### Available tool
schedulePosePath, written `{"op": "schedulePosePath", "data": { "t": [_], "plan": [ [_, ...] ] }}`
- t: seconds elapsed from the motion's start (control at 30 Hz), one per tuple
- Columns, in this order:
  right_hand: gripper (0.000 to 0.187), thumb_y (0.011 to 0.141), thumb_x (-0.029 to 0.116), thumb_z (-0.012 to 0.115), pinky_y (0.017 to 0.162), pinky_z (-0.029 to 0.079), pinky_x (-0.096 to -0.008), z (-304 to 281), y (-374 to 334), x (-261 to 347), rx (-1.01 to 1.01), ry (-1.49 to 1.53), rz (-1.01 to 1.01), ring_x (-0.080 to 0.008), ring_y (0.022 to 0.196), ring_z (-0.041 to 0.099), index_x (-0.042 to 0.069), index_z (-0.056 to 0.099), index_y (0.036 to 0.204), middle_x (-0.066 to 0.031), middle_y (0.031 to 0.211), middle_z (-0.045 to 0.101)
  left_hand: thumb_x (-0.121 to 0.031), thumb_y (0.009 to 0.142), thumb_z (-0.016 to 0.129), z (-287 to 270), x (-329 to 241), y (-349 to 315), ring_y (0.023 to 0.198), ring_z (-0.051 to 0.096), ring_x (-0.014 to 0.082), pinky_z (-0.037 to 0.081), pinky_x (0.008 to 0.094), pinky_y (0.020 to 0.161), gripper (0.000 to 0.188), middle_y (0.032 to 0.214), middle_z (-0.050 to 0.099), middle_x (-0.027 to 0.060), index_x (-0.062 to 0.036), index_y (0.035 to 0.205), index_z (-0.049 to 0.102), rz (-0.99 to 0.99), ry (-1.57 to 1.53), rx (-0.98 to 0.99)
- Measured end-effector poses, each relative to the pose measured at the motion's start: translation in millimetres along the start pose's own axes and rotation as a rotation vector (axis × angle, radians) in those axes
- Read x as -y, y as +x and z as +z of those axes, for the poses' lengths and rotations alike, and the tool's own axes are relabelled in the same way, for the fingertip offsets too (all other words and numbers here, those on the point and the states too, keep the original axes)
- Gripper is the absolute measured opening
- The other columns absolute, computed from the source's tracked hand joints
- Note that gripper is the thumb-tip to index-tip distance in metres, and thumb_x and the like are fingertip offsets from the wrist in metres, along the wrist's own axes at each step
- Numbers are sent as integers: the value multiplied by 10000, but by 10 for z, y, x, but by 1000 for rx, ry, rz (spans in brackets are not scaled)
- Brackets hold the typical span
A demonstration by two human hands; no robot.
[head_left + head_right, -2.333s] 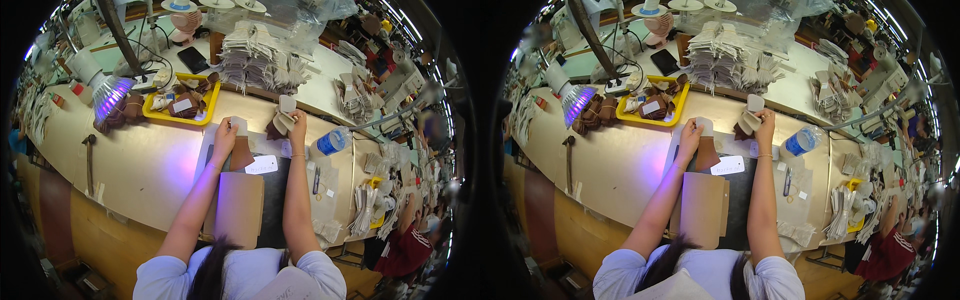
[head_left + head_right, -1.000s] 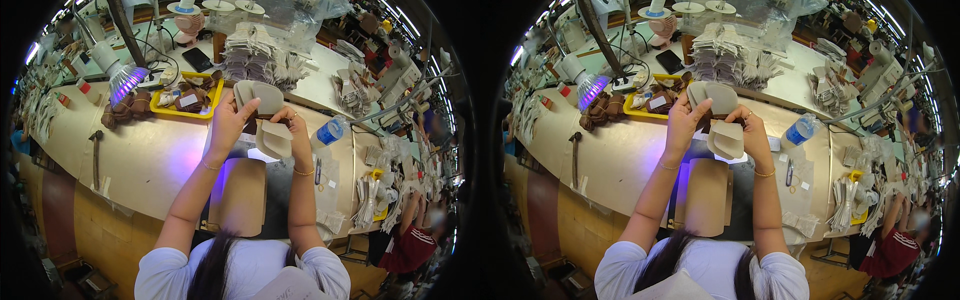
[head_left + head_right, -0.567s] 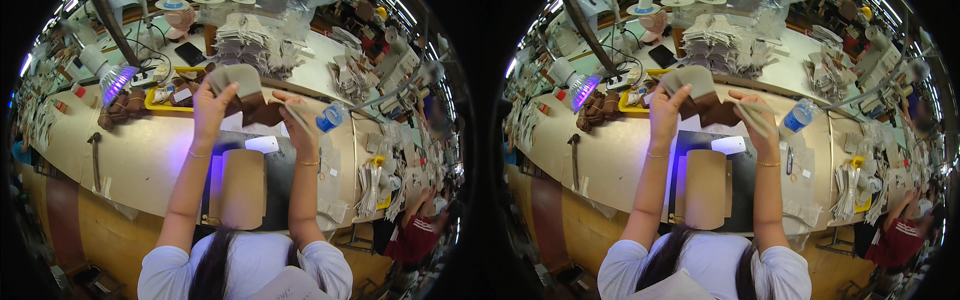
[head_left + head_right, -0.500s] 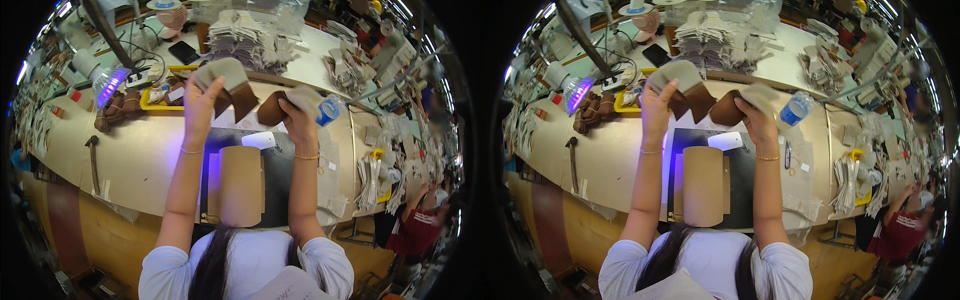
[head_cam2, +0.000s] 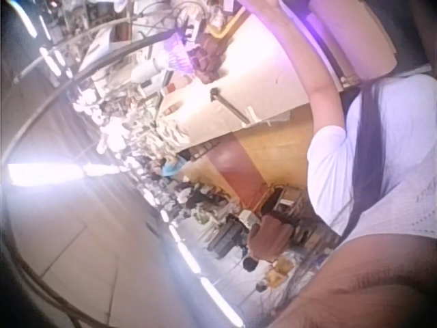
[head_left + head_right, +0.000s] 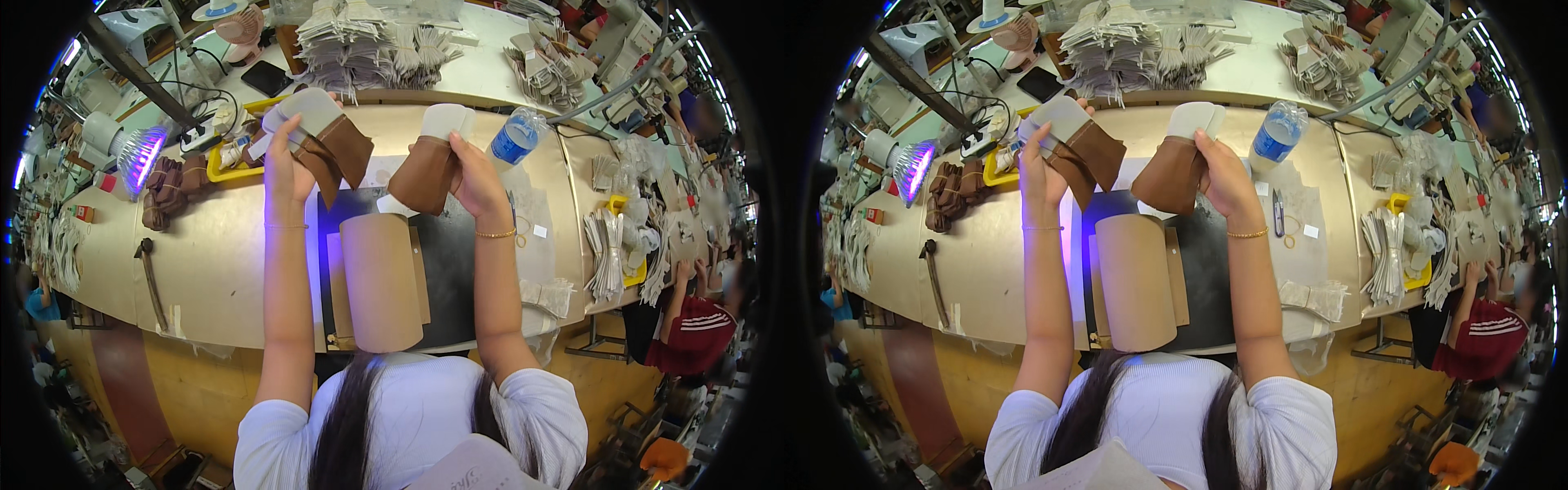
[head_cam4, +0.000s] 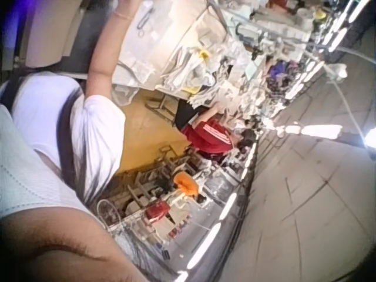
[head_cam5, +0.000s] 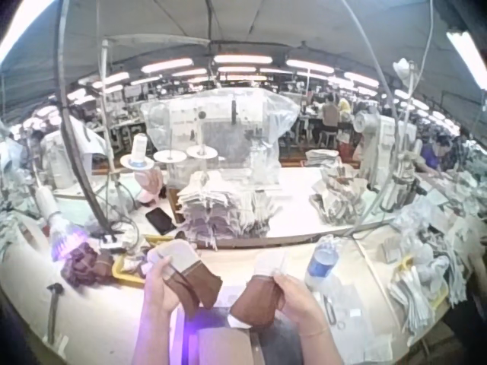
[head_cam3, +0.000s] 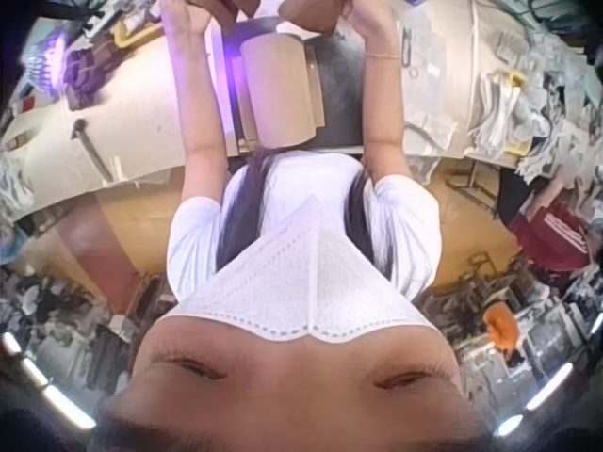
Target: The person assembles small textile components at a workstation. They fold and align fabric pieces, use a utility knife to cut a white plastic piece, and bundle white strips with a rubber band. The person places finished bundles on the table and continues handling additional fabric pieces.
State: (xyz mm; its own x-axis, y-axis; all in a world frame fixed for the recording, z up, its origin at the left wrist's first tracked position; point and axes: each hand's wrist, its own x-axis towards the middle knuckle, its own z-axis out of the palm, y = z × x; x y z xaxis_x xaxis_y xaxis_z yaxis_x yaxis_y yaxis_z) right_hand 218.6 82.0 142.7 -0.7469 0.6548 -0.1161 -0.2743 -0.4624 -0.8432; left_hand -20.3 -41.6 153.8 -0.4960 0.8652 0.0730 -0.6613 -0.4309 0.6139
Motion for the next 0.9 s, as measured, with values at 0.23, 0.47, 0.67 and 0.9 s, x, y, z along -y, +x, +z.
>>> {"op": "schedulePosePath", "data": {
  "t": [0.23,0.47,0.67,0.9],
  "plan": [
    [468,1045,257,345,940,540,-384,-82,40,19,-96,70,53,-306,1074,639,-148,447,1258,-257,1265,570,-146,922,435,64,44,23,1300,439,422,363,525,1093,530,1372,453,290,94,1384,334,-56,-58,-23],
    [541,997,204,470,690,619,-292,-339,151,-295,295,1054,146,-278,915,674,-160,283,1350,-304,1292,458,-125,958,475,72,95,25,1266,484,386,393,495,1074,466,1320,512,272,102,1354,382,-46,-8,-22],
    [627,949,216,527,430,499,-220,-247,100,-361,462,1301,281,-143,545,575,-144,241,1375,-209,1003,518,-74,912,620,-134,142,64,1024,645,246,523,384,918,300,1125,648,126,15,1191,553,12,53,-83],
    [557,997,325,447,395,413,-209,-191,41,-355,631,1044,127,-115,501,538,-116,362,1327,-161,876,559,-41,880,662,62,159,-39,999,638,210,523,357,894,295,1080,654,94,-15,1163,581,81,112,-74]
  ]
}}
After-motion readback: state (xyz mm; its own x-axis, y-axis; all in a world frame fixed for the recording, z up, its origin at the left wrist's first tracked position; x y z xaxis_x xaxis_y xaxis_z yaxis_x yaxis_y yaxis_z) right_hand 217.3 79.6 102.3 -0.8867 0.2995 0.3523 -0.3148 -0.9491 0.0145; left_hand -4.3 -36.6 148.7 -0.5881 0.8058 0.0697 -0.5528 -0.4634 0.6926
